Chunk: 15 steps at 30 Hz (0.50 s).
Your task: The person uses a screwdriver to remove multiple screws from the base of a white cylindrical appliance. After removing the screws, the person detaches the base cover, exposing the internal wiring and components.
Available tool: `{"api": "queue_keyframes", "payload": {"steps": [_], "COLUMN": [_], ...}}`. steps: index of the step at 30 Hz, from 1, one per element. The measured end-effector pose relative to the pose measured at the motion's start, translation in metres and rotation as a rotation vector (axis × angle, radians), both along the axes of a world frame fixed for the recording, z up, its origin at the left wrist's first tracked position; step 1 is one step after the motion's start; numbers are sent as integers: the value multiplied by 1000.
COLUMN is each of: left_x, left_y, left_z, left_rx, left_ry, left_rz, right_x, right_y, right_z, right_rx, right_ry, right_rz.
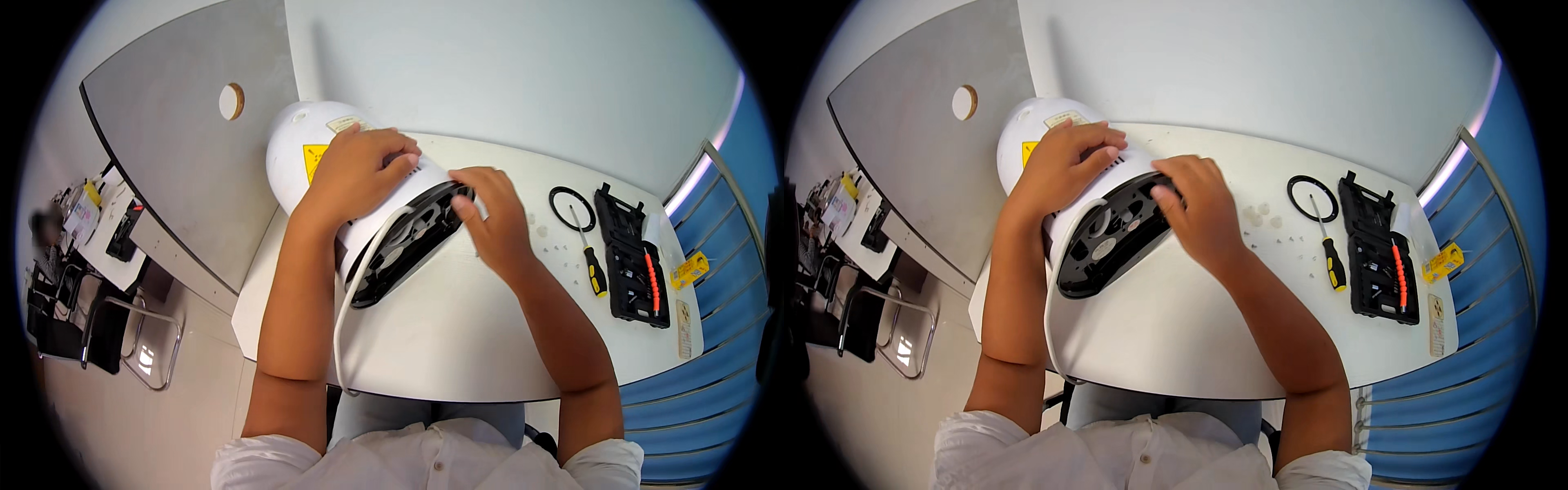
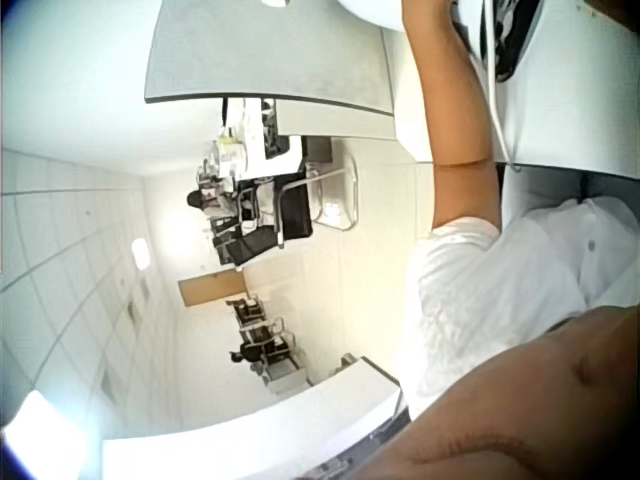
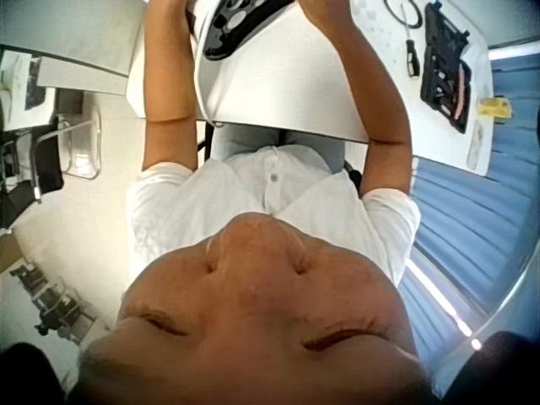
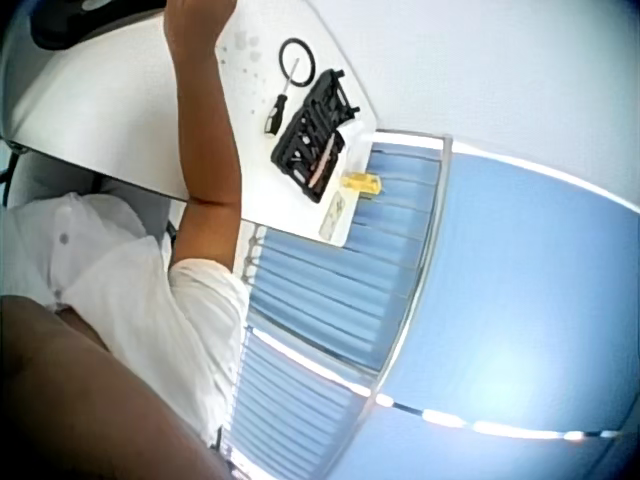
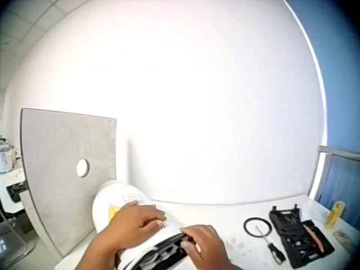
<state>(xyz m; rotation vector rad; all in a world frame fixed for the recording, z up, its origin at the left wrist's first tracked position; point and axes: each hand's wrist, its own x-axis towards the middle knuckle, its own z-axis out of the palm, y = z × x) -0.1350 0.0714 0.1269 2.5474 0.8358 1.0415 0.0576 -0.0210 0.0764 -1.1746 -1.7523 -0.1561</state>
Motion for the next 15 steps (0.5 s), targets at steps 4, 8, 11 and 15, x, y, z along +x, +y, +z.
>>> {"api": "queue_keyframes", "payload": {"steps": [4,8,11,15], "left_x": [1,4,2,2], "left_y": [-1,3,-1,3], "left_z": [2,-2,2,-2], "left_rx": [-30,-11,-55,-39], "left_ry": [17,-5,17,-5], "left_rz": [39,16,40,29], "right_x": [12,25,26,26], "right_y": [8,18,20,16], "right_z": [-15,-32,-31,-29], "right_rx": [-164,-174,-155,-169], "right_ry": [214,245,153,140], "right_rz": [-33,-27,-74,-79]}}
